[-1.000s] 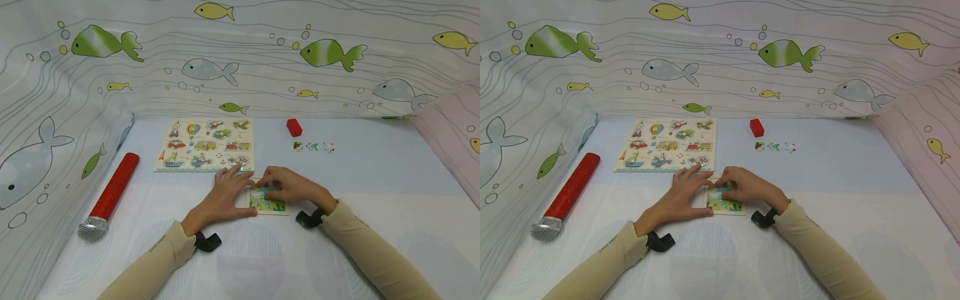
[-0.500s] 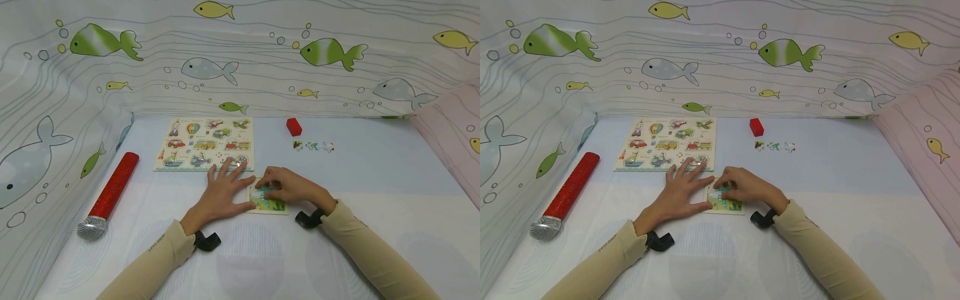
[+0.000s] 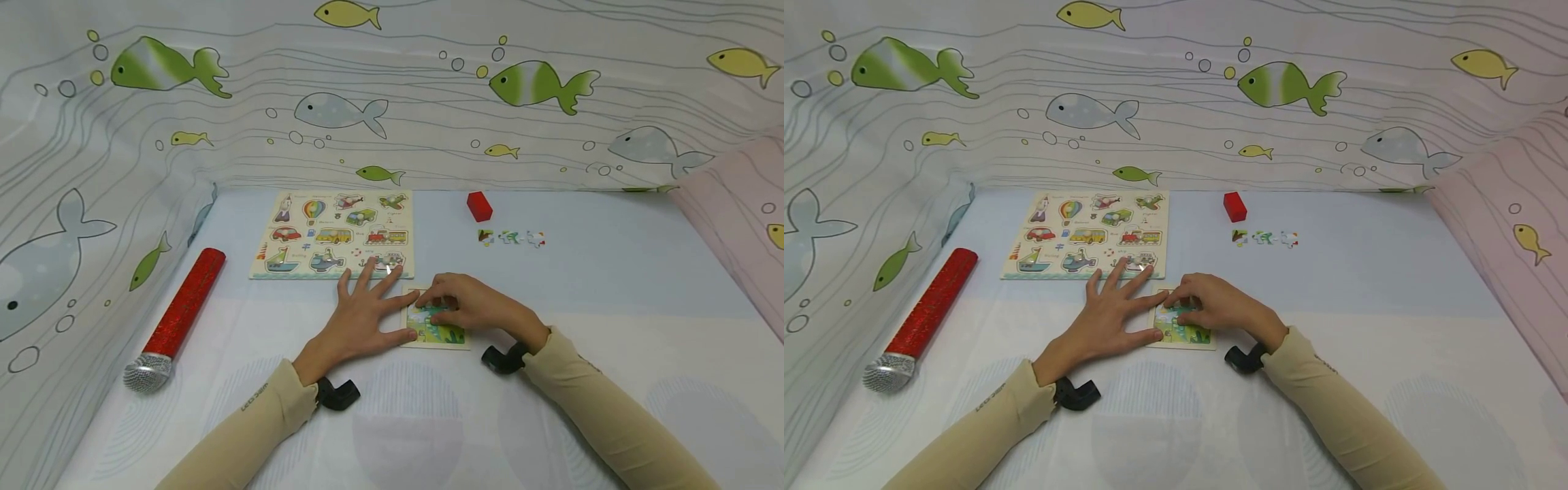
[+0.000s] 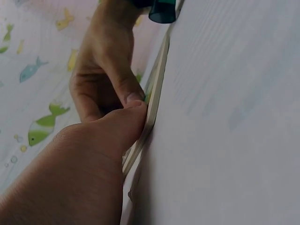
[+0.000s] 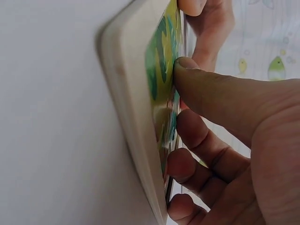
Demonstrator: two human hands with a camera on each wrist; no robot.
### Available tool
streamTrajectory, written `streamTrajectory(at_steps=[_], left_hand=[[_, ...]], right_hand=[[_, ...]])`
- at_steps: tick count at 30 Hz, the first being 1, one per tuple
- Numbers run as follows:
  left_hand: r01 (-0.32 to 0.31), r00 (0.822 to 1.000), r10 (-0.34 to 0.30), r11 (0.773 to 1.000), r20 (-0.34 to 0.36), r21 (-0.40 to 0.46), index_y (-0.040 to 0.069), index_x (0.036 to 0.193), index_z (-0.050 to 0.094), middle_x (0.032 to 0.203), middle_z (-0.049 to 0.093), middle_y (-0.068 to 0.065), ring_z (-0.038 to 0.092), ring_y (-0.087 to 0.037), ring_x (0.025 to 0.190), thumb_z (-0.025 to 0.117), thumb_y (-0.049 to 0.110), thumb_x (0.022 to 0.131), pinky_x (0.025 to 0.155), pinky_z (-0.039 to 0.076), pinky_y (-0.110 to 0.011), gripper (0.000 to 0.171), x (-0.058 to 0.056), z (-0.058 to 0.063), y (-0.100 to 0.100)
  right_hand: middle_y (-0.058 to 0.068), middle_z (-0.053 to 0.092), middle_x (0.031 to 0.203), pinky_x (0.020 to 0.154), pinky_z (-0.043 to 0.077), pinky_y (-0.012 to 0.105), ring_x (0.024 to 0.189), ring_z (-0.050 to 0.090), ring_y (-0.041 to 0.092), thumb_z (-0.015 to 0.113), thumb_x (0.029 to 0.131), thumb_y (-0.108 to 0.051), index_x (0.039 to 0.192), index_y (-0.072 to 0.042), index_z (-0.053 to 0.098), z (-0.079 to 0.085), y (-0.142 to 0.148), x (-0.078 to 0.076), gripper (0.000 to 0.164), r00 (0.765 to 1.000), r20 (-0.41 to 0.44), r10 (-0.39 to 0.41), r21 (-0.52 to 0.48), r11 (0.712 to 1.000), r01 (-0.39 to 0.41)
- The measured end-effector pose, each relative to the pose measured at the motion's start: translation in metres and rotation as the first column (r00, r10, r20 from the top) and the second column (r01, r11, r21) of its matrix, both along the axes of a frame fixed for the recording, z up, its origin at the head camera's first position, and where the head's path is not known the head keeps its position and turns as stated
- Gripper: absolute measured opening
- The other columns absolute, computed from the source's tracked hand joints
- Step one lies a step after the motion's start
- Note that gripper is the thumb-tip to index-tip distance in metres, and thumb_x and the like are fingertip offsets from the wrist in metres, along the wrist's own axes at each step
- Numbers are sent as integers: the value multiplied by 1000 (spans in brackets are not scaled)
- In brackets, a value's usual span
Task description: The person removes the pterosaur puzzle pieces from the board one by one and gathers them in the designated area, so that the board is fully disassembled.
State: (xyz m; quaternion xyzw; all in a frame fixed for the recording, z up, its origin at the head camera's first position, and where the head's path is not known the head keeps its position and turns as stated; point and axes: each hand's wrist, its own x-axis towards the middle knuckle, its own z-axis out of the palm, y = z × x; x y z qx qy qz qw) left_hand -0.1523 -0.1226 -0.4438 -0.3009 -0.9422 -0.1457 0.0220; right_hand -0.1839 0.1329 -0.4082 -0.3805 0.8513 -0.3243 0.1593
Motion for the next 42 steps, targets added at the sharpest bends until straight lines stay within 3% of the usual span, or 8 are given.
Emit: streamTrajectory(at_steps=[30, 42], left_hand=[[-7, 1000, 7, 1000, 0, 11, 43, 148, 50, 170, 26, 1, 6, -44, 159, 58, 72, 88, 113, 6, -77, 67, 0, 2, 2], [0, 1000, 0, 1000, -24, 16, 45, 148, 51, 169, 29, 0, 9, -45, 158, 59, 71, 88, 111, 7, -78, 66, 1, 1, 1]], right_hand=[[0, 65, 96, 75, 50, 27, 83, 56, 17, 78, 89, -12, 119, -17, 73, 0, -2, 4, 30, 999, -23, -36, 8, 999, 36], [-1, 66, 101, 79, 51, 30, 88, 58, 16, 75, 93, -12, 119, -17, 69, -1, -1, 4, 28, 1000, -29, 5, -36, 999, -6]])
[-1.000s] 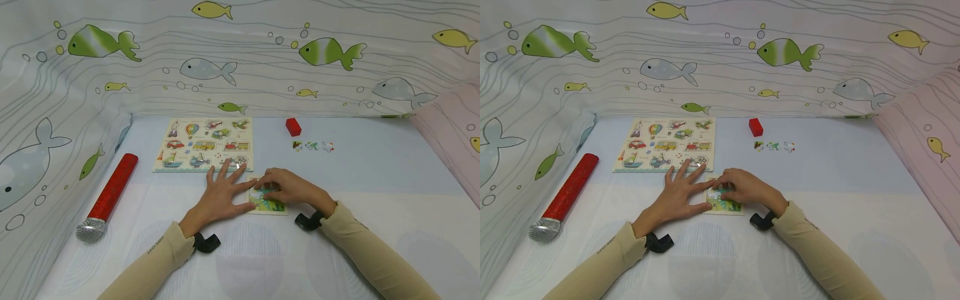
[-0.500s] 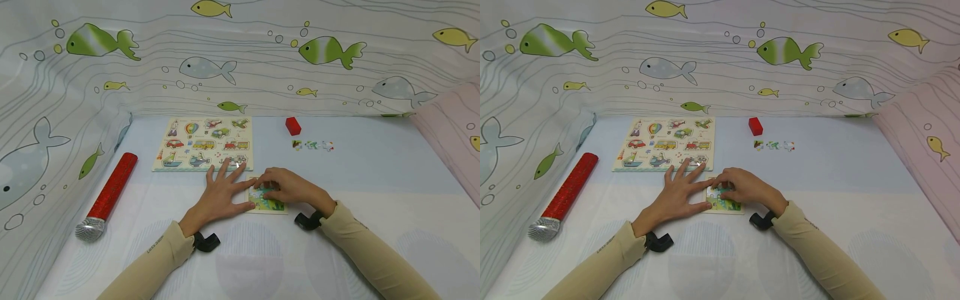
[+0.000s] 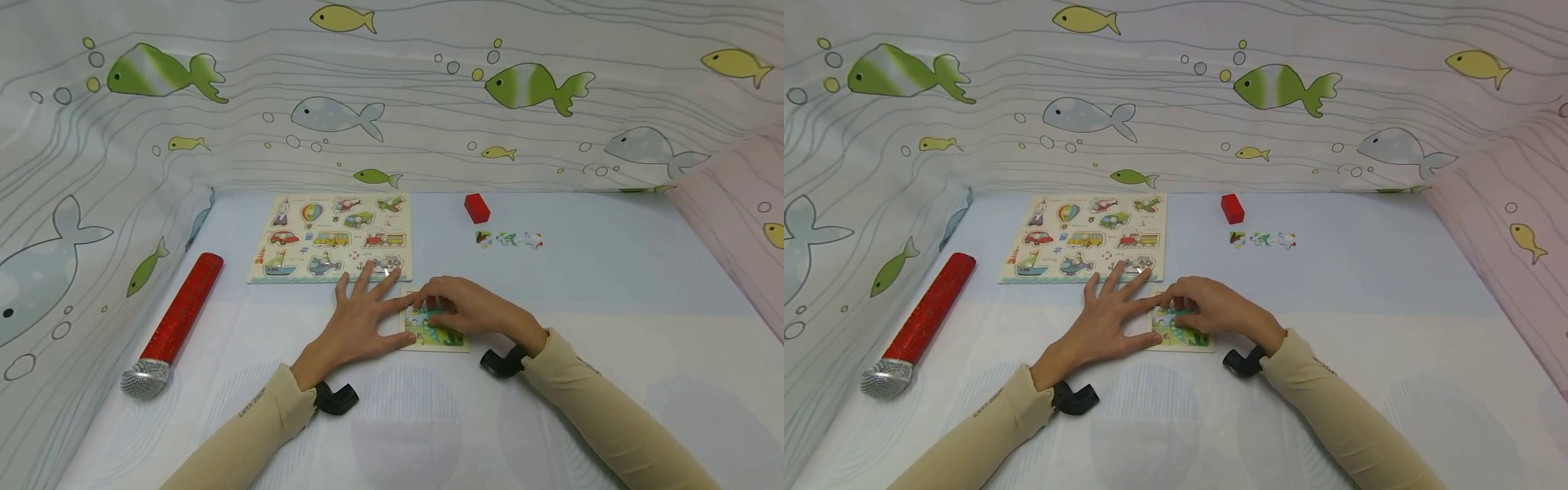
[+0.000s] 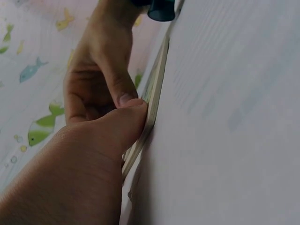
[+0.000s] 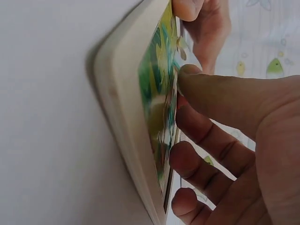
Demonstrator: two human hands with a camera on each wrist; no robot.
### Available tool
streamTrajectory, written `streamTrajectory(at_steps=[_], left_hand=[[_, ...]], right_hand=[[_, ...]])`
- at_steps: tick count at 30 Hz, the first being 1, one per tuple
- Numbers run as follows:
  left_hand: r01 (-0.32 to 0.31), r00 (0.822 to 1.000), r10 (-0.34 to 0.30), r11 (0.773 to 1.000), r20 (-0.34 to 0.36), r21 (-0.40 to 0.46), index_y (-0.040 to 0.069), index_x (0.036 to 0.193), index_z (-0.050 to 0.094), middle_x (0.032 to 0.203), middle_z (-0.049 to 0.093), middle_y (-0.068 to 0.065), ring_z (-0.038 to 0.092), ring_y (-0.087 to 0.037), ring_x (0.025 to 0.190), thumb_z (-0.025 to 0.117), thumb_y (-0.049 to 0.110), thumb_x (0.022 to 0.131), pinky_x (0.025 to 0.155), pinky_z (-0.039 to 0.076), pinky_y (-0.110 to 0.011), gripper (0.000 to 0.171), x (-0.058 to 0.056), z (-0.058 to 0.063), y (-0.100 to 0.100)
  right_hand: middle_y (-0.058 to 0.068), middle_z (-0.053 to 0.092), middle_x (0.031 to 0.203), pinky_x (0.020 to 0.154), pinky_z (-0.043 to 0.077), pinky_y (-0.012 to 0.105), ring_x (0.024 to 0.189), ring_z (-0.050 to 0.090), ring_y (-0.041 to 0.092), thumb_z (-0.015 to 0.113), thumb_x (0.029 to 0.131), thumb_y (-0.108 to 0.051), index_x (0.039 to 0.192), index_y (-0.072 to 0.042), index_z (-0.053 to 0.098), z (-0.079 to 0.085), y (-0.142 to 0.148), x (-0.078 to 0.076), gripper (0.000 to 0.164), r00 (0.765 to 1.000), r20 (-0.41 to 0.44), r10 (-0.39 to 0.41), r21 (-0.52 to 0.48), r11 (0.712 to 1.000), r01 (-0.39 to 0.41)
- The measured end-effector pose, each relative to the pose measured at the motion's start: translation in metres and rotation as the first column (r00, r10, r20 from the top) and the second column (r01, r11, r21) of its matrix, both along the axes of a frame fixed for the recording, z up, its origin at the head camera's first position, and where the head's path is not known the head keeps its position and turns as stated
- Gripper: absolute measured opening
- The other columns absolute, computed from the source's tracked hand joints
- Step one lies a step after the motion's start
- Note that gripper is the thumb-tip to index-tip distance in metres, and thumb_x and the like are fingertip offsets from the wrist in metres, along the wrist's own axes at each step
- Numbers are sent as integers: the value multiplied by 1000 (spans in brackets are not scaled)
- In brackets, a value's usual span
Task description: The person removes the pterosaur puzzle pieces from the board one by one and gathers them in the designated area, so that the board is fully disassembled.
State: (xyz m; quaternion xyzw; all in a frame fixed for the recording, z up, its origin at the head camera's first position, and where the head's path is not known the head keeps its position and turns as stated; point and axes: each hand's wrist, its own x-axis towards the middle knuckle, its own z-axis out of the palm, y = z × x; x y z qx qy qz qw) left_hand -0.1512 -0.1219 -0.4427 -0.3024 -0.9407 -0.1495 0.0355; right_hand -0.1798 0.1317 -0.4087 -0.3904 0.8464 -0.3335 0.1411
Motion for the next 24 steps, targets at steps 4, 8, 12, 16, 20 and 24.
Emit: streamTrajectory(at_steps=[4, 8, 12, 16, 20, 24], left_hand=[[-2, 1000, 2, 1000, -2, -1, 46, 148, 49, 169, 29, 0, 9, -45, 158, 59, 72, 88, 112, 7, -78, 66, 0, 0, 0], [-10, 1000, 10, 1000, 8, -7, 45, 147, 51, 169, 28, 1, 8, -43, 158, 59, 72, 87, 113, 7, -77, 67, 0, 0, 1], [-10, 1000, 10, 1000, 13, -3, 44, 146, 53, 169, 28, 2, 8, -43, 158, 60, 72, 87, 113, 7, -78, 66, 0, 0, 1], [-10, 1000, 10, 1000, 20, -4, 44, 147, 52, 170, 27, 2, 7, -43, 158, 60, 71, 87, 113, 6, -77, 66, 0, 0, 1], [-13, 1000, 13, 1000, 21, -3, 42, 146, 54, 169, 28, 1, 7, -43, 159, 61, 71, 87, 113, 6, -77, 66, 0, 0, 0], [-13, 1000, 13, 1000, 17, -2, 40, 144, 57, 169, 28, 1, 8, -43, 158, 61, 71, 87, 113, 7, -77, 66, 0, 0, 1]], right_hand=[[-2, 68, 102, 79, 52, 29, 88, 59, 14, 74, 93, -11, 118, -14, 69, -2, -1, 0, 25, 1000, 5, 8, -54, 998, -8], [-2, 67, 94, 73, 50, 25, 80, 56, 12, 73, 93, -9, 113, -11, 69, -6, -4, -1, 20, 999, 39, 10, -106, 994, -6], [-3, 64, 86, 68, 47, 22, 73, 52, 10, 72, 94, -8, 109, -11, 69, -9, -5, -1, 16, 998, 56, 2, -126, 992, 5], [-3, 64, 85, 67, 46, 22, 72, 51, 10, 72, 94, -8, 109, -12, 69, -10, -5, -2, 16, 998, 56, -6, -138, 990, 14], [-4, 67, 88, 67, 46, 23, 73, 53, 11, 73, 94, -10, 110, -15, 69, -9, -2, -4, 17, 998, 51, -27, -164, 986, 35], [-6, 67, 87, 68, 45, 24, 75, 55, 12, 74, 93, -11, 107, -18, 69, -8, 6, -9, 16, 995, 60, -76, -184, 979, 86]])
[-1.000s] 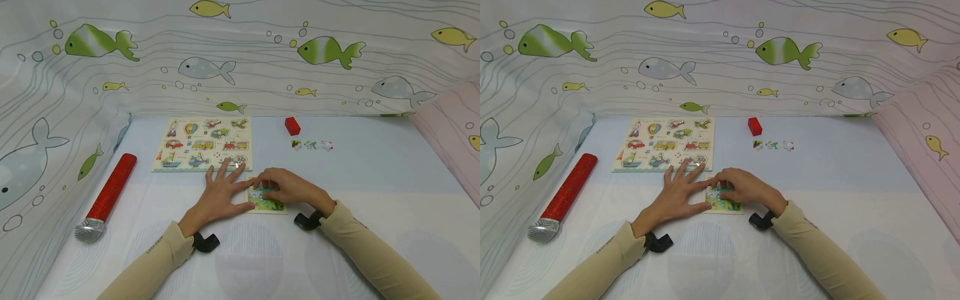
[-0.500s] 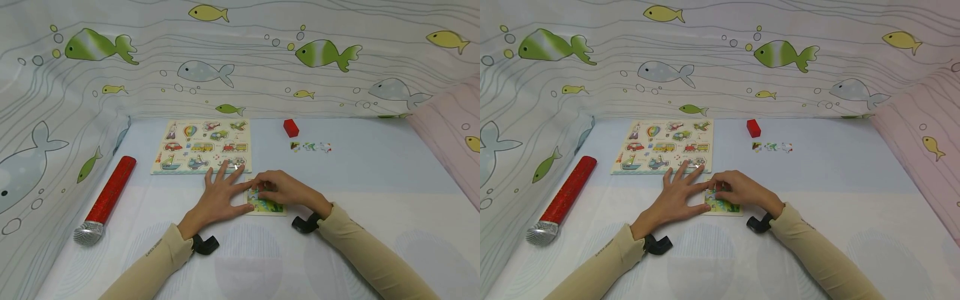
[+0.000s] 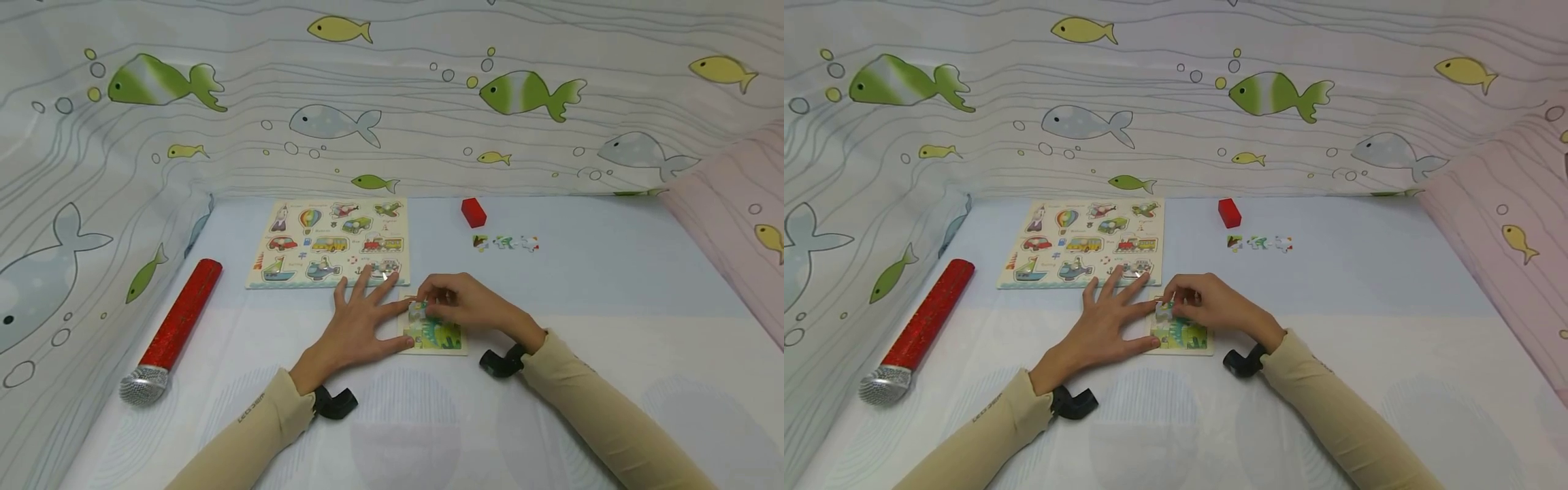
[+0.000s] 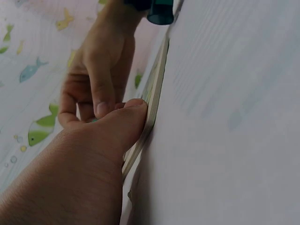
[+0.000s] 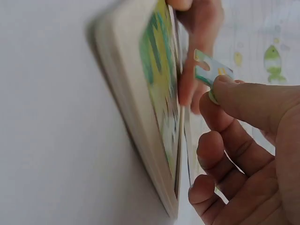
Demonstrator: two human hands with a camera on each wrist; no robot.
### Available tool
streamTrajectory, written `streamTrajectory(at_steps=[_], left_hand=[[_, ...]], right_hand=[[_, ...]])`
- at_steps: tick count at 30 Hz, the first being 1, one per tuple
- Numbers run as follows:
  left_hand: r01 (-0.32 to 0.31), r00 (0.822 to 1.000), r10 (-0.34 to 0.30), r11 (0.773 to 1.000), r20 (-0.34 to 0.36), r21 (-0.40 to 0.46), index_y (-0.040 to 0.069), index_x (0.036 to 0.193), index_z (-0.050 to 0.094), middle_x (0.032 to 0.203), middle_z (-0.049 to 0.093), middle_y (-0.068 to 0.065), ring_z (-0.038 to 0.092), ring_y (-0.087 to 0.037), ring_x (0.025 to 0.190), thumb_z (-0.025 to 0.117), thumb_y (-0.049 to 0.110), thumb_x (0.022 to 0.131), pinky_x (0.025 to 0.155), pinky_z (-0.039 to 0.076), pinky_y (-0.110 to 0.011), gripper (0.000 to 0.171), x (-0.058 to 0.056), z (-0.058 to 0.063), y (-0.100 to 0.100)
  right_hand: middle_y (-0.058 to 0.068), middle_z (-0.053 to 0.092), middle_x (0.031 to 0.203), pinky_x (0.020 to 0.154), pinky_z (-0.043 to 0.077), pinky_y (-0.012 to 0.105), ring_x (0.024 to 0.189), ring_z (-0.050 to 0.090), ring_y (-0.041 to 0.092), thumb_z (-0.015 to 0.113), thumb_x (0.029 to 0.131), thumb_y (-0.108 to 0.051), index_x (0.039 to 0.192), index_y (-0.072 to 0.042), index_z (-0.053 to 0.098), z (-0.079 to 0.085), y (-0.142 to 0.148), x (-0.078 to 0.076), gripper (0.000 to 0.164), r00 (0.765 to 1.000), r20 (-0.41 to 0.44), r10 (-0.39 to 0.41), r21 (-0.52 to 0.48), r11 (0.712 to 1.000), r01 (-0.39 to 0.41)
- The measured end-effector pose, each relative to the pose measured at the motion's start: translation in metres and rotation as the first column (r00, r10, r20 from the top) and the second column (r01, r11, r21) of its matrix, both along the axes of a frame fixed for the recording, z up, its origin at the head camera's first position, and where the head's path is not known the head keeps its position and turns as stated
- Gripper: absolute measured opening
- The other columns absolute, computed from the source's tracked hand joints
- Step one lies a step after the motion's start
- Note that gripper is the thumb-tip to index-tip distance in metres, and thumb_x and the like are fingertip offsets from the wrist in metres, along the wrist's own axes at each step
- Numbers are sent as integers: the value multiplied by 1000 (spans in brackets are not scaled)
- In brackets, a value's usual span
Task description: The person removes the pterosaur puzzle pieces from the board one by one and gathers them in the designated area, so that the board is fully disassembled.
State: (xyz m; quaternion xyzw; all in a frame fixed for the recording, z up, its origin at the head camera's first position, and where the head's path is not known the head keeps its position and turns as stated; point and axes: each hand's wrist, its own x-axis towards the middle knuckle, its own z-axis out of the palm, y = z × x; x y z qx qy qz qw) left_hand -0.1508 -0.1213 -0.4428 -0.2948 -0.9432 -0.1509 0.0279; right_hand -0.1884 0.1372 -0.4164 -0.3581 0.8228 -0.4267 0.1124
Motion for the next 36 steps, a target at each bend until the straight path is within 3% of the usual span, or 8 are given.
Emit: streamTrajectory(at_steps=[10, 19, 29, 36], left_hand=[[-5, 1000, 5, 1000, 12, 5, 44, 147, 52, 169, 28, 1, 7, -43, 159, 60, 71, 87, 113, 5, -76, 66, 2, -1, -1], [-4, 1000, 4, 1000, 5, 8, 45, 147, 52, 170, 28, 2, 7, -43, 159, 59, 72, 87, 113, 5, -77, 66, 2, -3, -1], [-1, 1000, 1, 1000, 10, 12, 44, 147, 53, 169, 28, 2, 7, -43, 159, 60, 71, 87, 114, 4, -77, 66, 3, 0, 1], [0, 1000, 0, 1000, 8, 19, 43, 147, 53, 169, 29, 0, 8, -44, 159, 61, 70, 86, 113, 4, -77, 67, 2, 0, 1]], right_hand=[[-2, 69, 87, 65, 44, 24, 73, 54, 15, 76, 91, -10, 106, -16, 70, 2, 32, -20, 17, 997, 60, -53, -18, 998, 54], [3, 68, 87, 66, 43, 23, 74, 54, 16, 73, 93, -8, 108, -12, 72, 3, 56, -30, 16, 991, 61, -115, -8, 993, 116], [6, 65, 87, 67, 45, 23, 76, 56, 17, 69, 95, -8, 108, -10, 72, 0, 85, -39, 13, 966, 16, -257, 8, 967, 257], [7, 66, 92, 72, 46, 20, 83, 56, 16, 68, 97, -13, 109, -12, 72, -5, 98, -44, 13, 940, 36, -339, 61, 940, 337]])
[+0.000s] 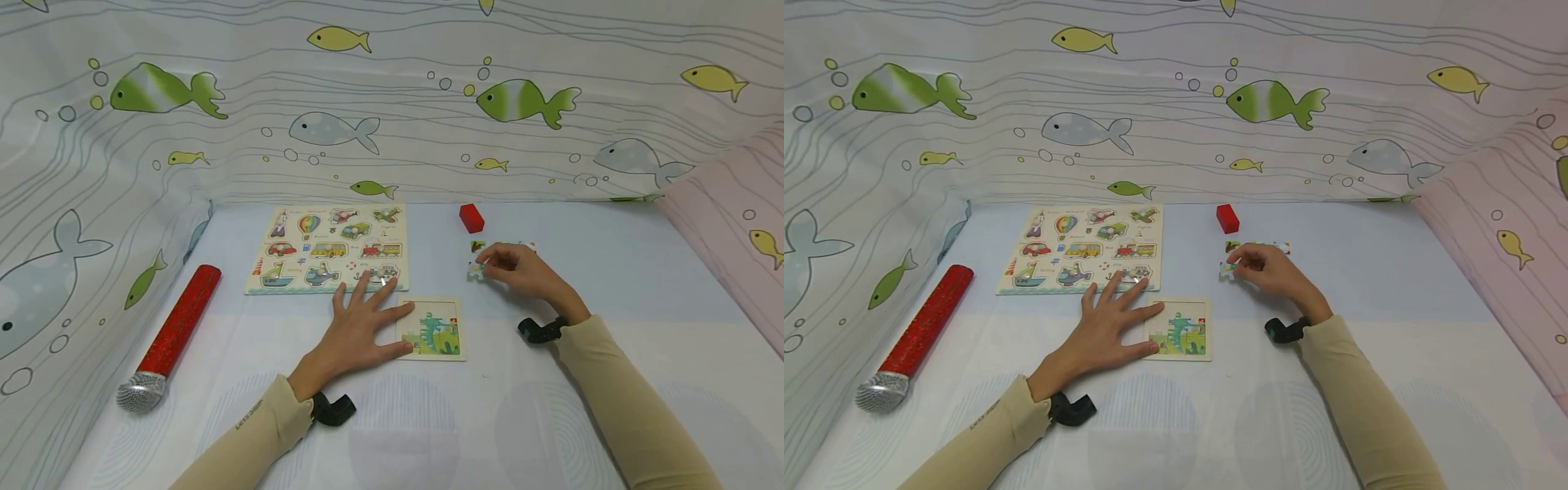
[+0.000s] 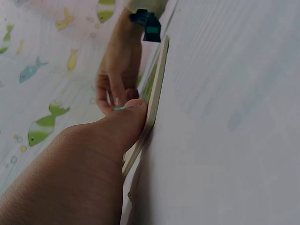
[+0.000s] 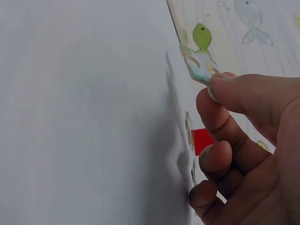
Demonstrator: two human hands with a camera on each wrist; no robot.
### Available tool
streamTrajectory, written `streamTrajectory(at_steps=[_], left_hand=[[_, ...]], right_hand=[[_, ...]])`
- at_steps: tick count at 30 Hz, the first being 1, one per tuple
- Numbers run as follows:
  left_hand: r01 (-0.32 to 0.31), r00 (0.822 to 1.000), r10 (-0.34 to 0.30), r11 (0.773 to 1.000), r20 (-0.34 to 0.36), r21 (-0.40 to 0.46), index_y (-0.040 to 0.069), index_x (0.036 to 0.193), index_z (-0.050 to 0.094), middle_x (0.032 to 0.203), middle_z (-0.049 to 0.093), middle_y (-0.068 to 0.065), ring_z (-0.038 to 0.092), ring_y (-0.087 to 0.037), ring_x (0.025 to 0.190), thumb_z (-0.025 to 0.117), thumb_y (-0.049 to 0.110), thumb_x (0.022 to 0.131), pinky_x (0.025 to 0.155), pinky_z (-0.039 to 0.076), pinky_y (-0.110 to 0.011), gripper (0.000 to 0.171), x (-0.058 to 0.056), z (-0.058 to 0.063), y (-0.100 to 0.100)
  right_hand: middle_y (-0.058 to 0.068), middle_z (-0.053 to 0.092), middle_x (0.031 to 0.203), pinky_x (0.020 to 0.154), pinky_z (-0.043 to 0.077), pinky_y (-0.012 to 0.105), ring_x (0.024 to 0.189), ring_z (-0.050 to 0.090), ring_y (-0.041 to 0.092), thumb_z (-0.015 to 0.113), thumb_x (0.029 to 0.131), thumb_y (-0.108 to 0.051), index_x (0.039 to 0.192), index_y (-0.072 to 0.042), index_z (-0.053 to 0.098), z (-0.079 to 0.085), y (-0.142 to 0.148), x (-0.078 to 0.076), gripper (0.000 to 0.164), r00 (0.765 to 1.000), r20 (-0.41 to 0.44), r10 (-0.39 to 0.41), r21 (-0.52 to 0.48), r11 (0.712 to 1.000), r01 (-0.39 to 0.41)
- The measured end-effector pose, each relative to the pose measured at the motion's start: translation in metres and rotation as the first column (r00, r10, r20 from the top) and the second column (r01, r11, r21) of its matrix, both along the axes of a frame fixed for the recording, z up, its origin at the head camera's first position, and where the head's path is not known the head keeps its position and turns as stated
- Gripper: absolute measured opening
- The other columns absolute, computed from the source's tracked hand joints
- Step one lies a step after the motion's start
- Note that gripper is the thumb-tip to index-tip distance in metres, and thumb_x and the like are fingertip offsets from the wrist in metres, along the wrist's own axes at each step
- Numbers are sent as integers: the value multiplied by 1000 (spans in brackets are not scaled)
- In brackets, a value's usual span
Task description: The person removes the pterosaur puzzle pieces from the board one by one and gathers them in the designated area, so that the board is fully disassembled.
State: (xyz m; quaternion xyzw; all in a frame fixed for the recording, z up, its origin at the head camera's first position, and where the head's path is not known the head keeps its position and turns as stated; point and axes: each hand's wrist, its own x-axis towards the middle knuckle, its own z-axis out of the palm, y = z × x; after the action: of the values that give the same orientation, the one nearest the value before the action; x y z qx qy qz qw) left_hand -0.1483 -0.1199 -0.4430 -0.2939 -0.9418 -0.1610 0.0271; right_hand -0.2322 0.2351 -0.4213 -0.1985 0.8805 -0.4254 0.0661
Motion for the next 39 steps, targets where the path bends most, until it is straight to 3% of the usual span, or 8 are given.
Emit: streamTrajectory(at_steps=[17, 24, 31, 39], left_hand=[[5, 1000, -5, 1000, -12, -7, 42, 147, 53, 169, 30, 0, 9, -43, 158, 60, 71, 87, 113, 6, -78, 67, 1, 0, 0], [4, 1000, -4, 1000, -14, -5, 42, 147, 53, 169, 30, 1, 9, -44, 158, 60, 70, 87, 113, 6, -78, 67, 1, 1, 0], [8, 1000, -8, 1000, -11, 4, 42, 147, 53, 169, 29, 0, 9, -44, 158, 60, 70, 87, 113, 6, -77, 66, 1, 0, 0], [9, 1000, -9, 1000, -19, 5, 41, 147, 53, 169, 30, -1, 10, -44, 158, 60, 70, 87, 112, 6, -78, 67, 0, -1, -1]], right_hand=[[9, 66, 96, 73, 43, 22, 86, 53, 22, 67, 98, -14, 112, -12, 73, -7, 2, -2, 16, 994, -26, -107, 81, 991, 108], [8, 68, 101, 75, 44, 24, 86, 54, 22, 71, 95, -14, 115, -11, 74, -6, 2, -1, 20, 994, -44, -100, 107, 989, 105], [5, 67, 103, 75, 40, 26, 87, 50, 20, 85, 84, -22, 115, -12, 75, -8, 6, -1, 35, 992, -119, -50, 164, 984, 69], [6, 65, 95, 73, 40, 26, 83, 50, 19, 86, 83, -19, 110, -12, 77, -17, 8, -4, 29, 979, -196, -57, 158, 984, 89]])
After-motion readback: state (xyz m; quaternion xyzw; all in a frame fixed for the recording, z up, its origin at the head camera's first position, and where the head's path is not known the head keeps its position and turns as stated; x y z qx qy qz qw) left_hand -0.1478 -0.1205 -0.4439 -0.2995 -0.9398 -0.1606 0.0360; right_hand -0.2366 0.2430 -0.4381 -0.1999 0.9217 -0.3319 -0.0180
